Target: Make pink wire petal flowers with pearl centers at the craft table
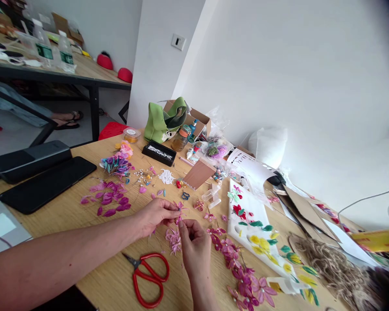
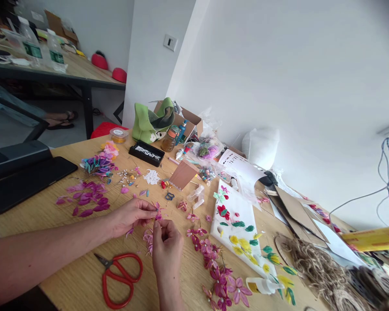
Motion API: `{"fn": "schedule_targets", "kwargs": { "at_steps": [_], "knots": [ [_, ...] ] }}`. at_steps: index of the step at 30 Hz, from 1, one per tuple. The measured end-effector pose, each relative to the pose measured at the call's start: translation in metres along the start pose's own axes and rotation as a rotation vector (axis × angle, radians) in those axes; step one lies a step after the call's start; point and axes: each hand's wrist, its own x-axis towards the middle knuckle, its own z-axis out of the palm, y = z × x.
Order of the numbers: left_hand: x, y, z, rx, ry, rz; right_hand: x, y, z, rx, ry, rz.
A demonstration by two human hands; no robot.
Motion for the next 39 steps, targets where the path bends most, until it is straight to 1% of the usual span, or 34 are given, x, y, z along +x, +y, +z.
{"fn": "schedule_targets", "kwargs": {
  "at_steps": [5, 9, 18, 24, 35, 39],
  "knots": [
    [0.001, 0.0, 0.0, 0.001, 0.02, 0.014, -0.003, 0.0, 0.003, -0.057, 0.012, -0.1],
    [0.001, 0.0, 0.0, -0.002, 0.018, 0.017, -0.005, 0.003, 0.005, -0.108, 0.015, -0.142],
    [0.0, 0.002, 0.0, -0.014, 0.018, 0.012, -0.006, 0.015, 0.005, -0.182, -0.006, -0.184],
    [0.0, 0.001, 0.0, -0.021, 0.02, 0.005, -0.004, 0.014, 0.005, -0.221, 0.01, -0.201],
    [0.001, 0.0, 0.0, -0.014, 0.0, -0.005, -0.003, 0.014, 0.002, -0.258, 0.074, -0.189],
    [0.001, 0.0, -0.001, -0.014, 0.008, 0.004, -0.003, 0.014, 0.003, -0.253, 0.059, -0.201]
  ]
}}
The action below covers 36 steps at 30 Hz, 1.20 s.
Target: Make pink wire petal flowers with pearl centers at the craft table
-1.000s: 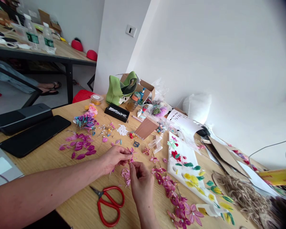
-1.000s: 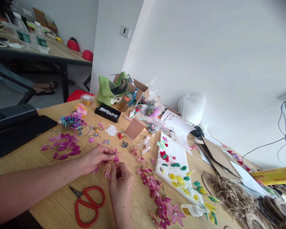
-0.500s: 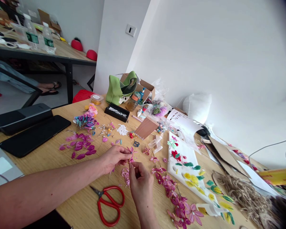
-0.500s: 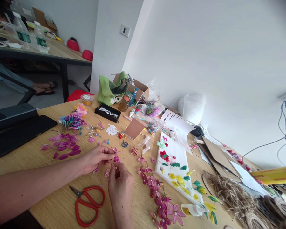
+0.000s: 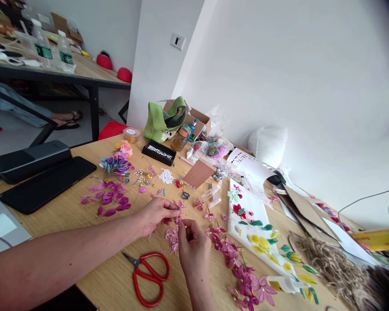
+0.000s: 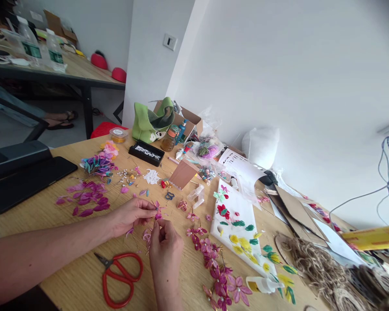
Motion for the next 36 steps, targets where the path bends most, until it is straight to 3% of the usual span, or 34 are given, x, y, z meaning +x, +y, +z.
{"fn": "schedule_targets", "kwargs": {
  "at_steps": [9, 25, 36],
  "knots": [
    [0.0011, -0.0007, 0.0004, 0.004, 0.026, 0.01, -0.002, 0.0008, 0.0024, -0.001, -0.058, -0.089],
    [-0.0002, 0.001, 0.0014, 0.015, 0.0, 0.013, -0.0005, 0.0046, 0.0018, -0.007, -0.015, -0.018],
    [0.0022, -0.0019, -0.0006, 0.023, 0.019, 0.021, -0.0028, 0.0002, 0.0024, -0.009, -0.077, -0.064]
  ]
}}
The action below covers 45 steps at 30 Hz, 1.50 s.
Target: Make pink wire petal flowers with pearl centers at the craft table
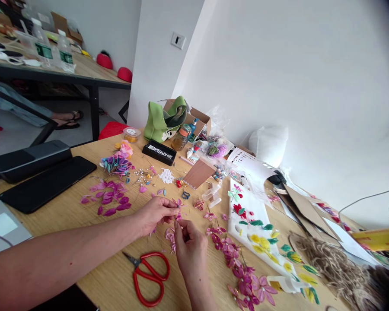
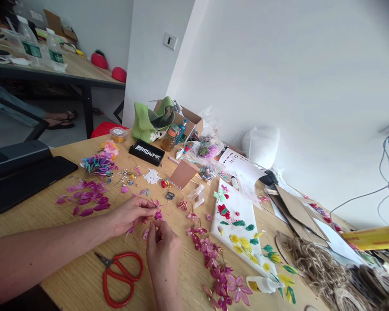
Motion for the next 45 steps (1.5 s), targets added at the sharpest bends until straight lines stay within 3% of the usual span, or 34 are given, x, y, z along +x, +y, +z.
{"fn": "schedule_targets", "kwargs": {
  "at_steps": [21, 45],
  "knots": [
    [-0.0046, 0.0057, 0.0011, 0.089, -0.045, 0.073, 0.0021, -0.0033, -0.0014, 0.005, 0.026, -0.058],
    [-0.0073, 0.0043, 0.0025, 0.09, -0.107, 0.019, 0.0034, 0.0024, -0.0061, -0.089, 0.089, -0.015]
  ]
}}
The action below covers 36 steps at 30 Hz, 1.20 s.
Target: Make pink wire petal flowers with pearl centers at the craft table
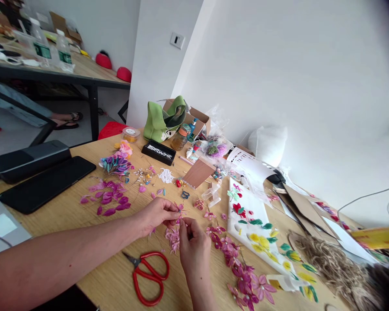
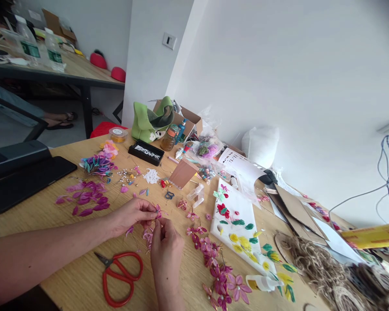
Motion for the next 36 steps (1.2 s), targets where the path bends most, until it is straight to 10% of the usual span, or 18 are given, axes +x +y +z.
{"fn": "schedule_targets", "kwargs": {
  "at_steps": [36],
  "knots": [
    [0.0021, -0.0097, 0.0015, -0.141, -0.026, -0.071, -0.0026, 0.0006, 0.0033, -0.013, 0.059, 0.006]
  ]
}}
